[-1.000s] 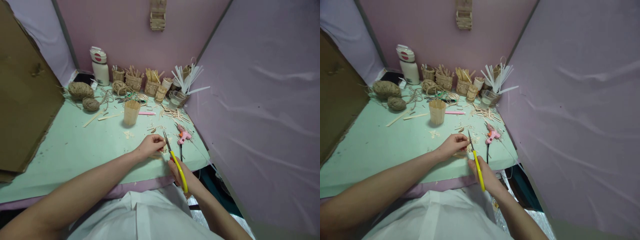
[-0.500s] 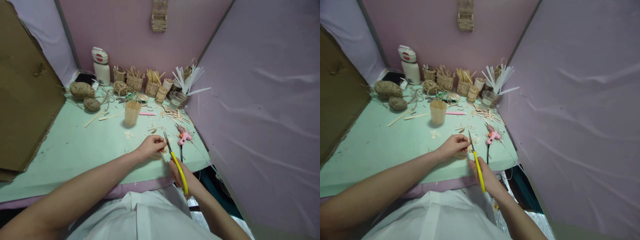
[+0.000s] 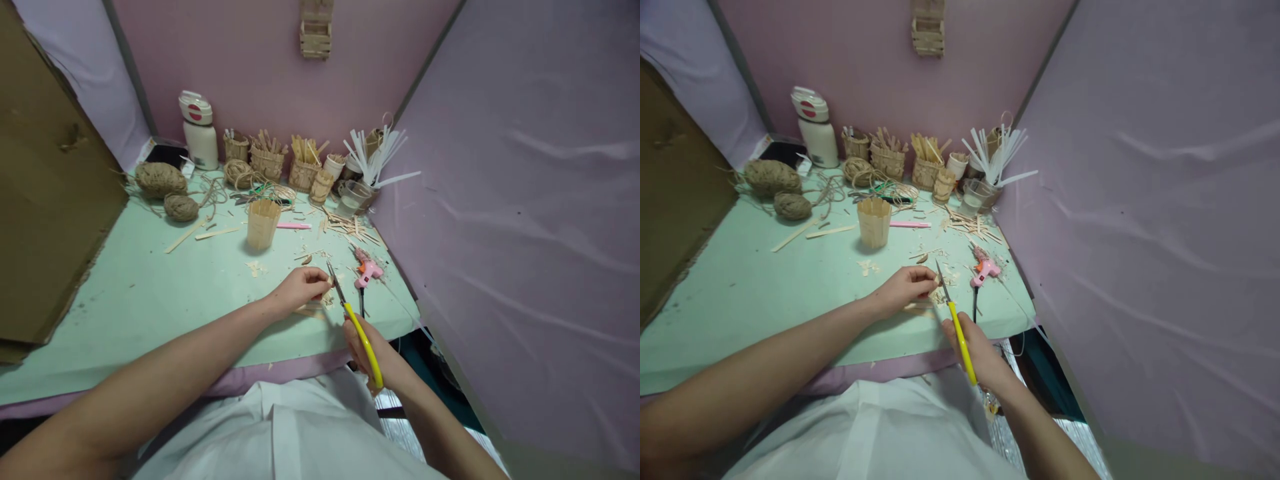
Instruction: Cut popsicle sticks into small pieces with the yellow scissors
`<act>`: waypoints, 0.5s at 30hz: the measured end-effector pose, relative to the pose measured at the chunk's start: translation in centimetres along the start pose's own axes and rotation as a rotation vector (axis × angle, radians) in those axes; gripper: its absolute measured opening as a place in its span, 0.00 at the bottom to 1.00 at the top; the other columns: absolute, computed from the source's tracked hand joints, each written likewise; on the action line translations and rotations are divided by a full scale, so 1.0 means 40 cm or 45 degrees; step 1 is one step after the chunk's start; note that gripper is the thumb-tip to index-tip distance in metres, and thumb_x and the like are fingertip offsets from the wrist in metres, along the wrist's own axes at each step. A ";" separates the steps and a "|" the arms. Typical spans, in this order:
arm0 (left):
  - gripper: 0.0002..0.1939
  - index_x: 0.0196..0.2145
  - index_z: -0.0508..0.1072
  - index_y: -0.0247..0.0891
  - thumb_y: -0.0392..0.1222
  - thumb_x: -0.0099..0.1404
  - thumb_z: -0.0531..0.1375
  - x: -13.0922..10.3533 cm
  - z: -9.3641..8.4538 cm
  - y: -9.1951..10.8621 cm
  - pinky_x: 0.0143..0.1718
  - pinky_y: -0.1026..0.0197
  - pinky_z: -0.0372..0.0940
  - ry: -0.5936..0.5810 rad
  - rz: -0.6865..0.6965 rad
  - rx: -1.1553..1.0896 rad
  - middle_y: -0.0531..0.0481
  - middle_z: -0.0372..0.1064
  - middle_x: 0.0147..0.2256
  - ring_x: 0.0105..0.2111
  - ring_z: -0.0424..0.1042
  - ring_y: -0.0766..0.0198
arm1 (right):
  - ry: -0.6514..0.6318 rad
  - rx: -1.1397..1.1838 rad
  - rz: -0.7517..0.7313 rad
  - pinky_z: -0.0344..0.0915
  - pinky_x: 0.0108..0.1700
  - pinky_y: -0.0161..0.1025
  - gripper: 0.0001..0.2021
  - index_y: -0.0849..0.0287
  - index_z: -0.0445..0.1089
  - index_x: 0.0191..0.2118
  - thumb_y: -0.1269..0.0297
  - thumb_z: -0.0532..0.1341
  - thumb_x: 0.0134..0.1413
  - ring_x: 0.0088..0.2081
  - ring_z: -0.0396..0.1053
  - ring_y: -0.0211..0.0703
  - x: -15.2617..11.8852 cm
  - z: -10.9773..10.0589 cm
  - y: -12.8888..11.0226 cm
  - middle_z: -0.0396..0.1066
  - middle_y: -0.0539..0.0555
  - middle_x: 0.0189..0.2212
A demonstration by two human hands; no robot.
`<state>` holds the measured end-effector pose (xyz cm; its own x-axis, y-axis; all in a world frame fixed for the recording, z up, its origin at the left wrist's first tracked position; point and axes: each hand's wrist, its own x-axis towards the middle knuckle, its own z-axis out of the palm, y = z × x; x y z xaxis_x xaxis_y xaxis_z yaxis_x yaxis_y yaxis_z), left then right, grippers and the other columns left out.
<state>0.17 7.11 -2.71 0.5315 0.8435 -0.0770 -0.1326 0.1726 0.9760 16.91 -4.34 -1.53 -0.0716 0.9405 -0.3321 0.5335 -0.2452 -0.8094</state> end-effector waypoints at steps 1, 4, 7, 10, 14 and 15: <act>0.08 0.25 0.71 0.35 0.43 0.51 0.62 0.001 -0.002 -0.001 0.25 0.65 0.52 -0.008 0.003 0.004 0.56 0.59 0.20 0.21 0.57 0.71 | -0.007 -0.001 0.004 0.51 0.21 0.33 0.21 0.55 0.56 0.33 0.40 0.50 0.60 0.19 0.49 0.34 -0.001 -0.003 0.004 0.51 0.42 0.19; 0.08 0.26 0.73 0.35 0.43 0.51 0.62 0.002 -0.005 0.001 0.24 0.66 0.49 -0.018 -0.003 0.025 0.56 0.59 0.20 0.21 0.55 0.71 | -0.012 0.020 0.006 0.50 0.21 0.33 0.21 0.55 0.57 0.33 0.40 0.50 0.60 0.19 0.49 0.34 0.000 -0.007 0.018 0.51 0.42 0.18; 0.09 0.27 0.74 0.35 0.44 0.51 0.62 0.001 -0.008 0.007 0.23 0.65 0.49 -0.019 -0.012 0.060 0.55 0.59 0.20 0.21 0.55 0.71 | -0.005 0.047 0.001 0.49 0.20 0.33 0.21 0.55 0.57 0.32 0.40 0.51 0.60 0.19 0.48 0.34 0.001 -0.007 0.027 0.51 0.42 0.18; 0.09 0.27 0.74 0.34 0.44 0.51 0.61 0.001 -0.013 0.013 0.23 0.65 0.47 -0.034 -0.017 0.083 0.55 0.58 0.20 0.22 0.54 0.70 | -0.001 0.056 0.015 0.48 0.19 0.32 0.21 0.56 0.58 0.33 0.41 0.51 0.60 0.19 0.47 0.33 0.001 -0.008 0.028 0.51 0.42 0.19; 0.10 0.28 0.75 0.34 0.44 0.52 0.61 0.003 -0.021 0.017 0.23 0.65 0.46 -0.054 -0.039 0.135 0.55 0.58 0.20 0.22 0.54 0.71 | -0.057 0.075 0.026 0.47 0.18 0.32 0.20 0.56 0.58 0.34 0.41 0.51 0.61 0.18 0.47 0.33 -0.001 -0.017 0.031 0.51 0.42 0.18; 0.10 0.29 0.75 0.34 0.44 0.53 0.61 0.004 -0.022 0.018 0.23 0.65 0.47 -0.060 -0.042 0.151 0.55 0.58 0.20 0.22 0.54 0.71 | -0.070 0.088 0.031 0.46 0.18 0.31 0.21 0.56 0.58 0.34 0.41 0.50 0.61 0.17 0.47 0.32 0.000 -0.020 0.033 0.51 0.42 0.18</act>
<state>-0.60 7.81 -2.18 0.5730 0.8131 -0.1024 -0.0158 0.1358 0.9906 18.29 -4.48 -2.20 -0.1061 0.9202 -0.3769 0.4766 -0.2856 -0.8314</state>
